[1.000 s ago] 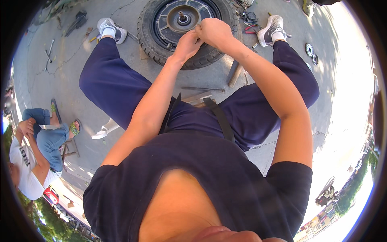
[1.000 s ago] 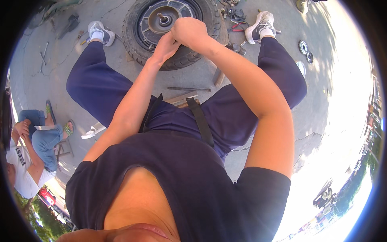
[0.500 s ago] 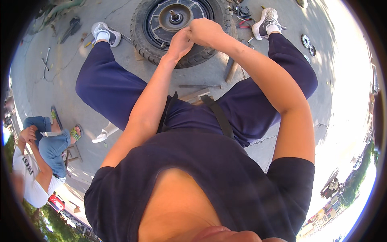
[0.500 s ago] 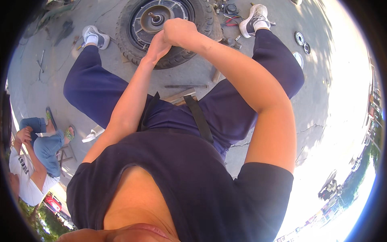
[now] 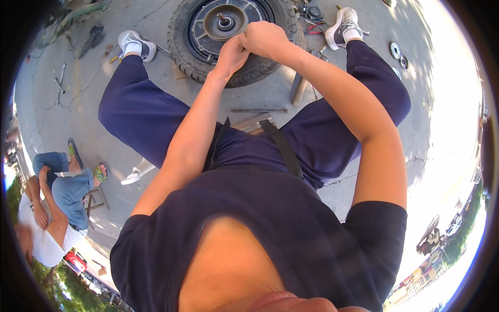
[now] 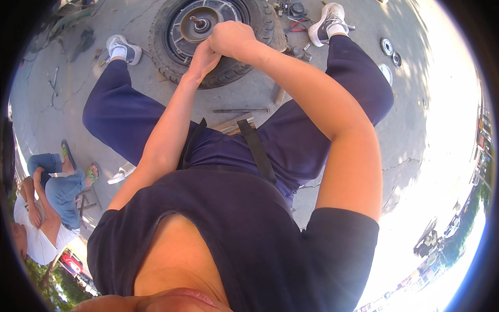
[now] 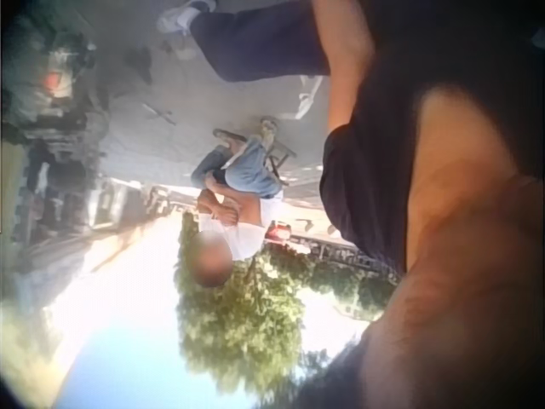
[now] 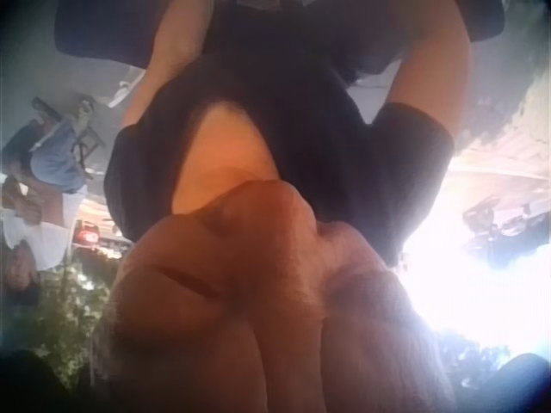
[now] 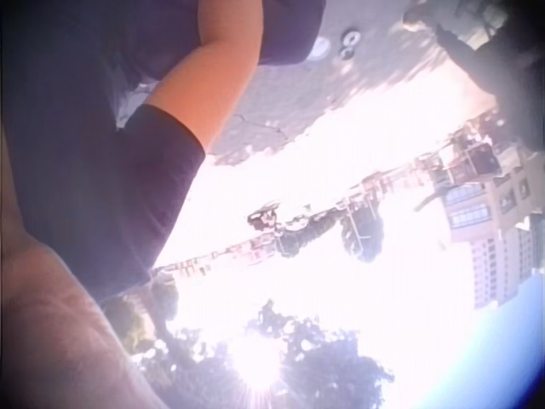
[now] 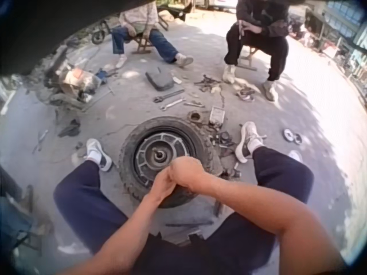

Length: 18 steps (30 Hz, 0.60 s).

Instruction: The person sits on the ground and uses a hammer and chisel to work on the rim of a motorcycle tire. They repeatedly strike the rim, adjust the chisel, and insert small metal pieces into the rim structure.

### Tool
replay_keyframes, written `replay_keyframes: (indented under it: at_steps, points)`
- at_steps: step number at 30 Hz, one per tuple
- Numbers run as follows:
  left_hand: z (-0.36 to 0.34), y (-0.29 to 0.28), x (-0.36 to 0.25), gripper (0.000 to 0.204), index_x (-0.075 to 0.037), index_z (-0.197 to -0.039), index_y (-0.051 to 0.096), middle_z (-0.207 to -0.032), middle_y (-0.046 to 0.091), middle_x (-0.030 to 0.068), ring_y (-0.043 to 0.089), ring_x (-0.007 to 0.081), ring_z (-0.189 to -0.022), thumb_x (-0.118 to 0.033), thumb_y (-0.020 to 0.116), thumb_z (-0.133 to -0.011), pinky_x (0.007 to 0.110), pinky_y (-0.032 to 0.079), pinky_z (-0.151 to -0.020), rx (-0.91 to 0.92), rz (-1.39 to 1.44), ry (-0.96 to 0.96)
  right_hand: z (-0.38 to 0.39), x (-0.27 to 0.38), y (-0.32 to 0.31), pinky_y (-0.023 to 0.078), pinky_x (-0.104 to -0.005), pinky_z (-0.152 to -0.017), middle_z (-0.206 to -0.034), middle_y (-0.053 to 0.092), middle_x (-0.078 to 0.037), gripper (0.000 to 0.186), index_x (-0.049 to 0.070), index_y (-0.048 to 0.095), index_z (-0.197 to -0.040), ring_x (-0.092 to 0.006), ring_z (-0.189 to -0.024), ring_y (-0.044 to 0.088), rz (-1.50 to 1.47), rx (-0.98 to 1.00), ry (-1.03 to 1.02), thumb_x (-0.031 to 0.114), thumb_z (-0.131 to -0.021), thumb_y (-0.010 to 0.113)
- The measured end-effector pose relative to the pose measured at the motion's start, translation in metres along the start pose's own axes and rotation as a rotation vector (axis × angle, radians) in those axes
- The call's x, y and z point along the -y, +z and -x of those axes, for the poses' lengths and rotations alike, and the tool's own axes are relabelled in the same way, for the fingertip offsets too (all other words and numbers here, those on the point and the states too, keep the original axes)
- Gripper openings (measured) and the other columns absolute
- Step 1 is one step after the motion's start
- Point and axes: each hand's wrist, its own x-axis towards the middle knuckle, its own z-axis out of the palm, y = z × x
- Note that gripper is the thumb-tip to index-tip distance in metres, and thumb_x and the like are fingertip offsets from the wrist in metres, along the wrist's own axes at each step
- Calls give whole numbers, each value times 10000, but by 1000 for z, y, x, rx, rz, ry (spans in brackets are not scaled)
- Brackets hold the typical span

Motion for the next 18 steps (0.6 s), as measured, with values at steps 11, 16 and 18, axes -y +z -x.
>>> replay_keyframes:
  at_steps: [11,16,18]
  points:
    - [3,-3,-35,297,0,-1222,608,-1167,689,127,638,208,-1098,-90,625,-940,313,462,-948,43,-321,6,2,-19,-12,556,-393,-659,-827,709,-184,174,26,701,-764,-340,-795,698,246,-88,-425,182,-836,672]
    - [2,-1,-15,129,-25,-977,661,-1028,668,127,626,332,-981,-117,635,-890,375,485,-837,-18,-231,110,6,6,-8,556,-457,-749,-896,705,-213,272,34,728,-817,-374,-876,691,11,151,123,271,-893,618]
    - [1,3,-20,130,-25,-980,658,-1032,667,126,622,332,-990,-98,627,-876,378,485,-838,-12,-208,50,2,-3,-13,553,-458,-759,-892,710,-198,298,23,731,-842,-365,-875,698,25,187,66,295,-858,611]
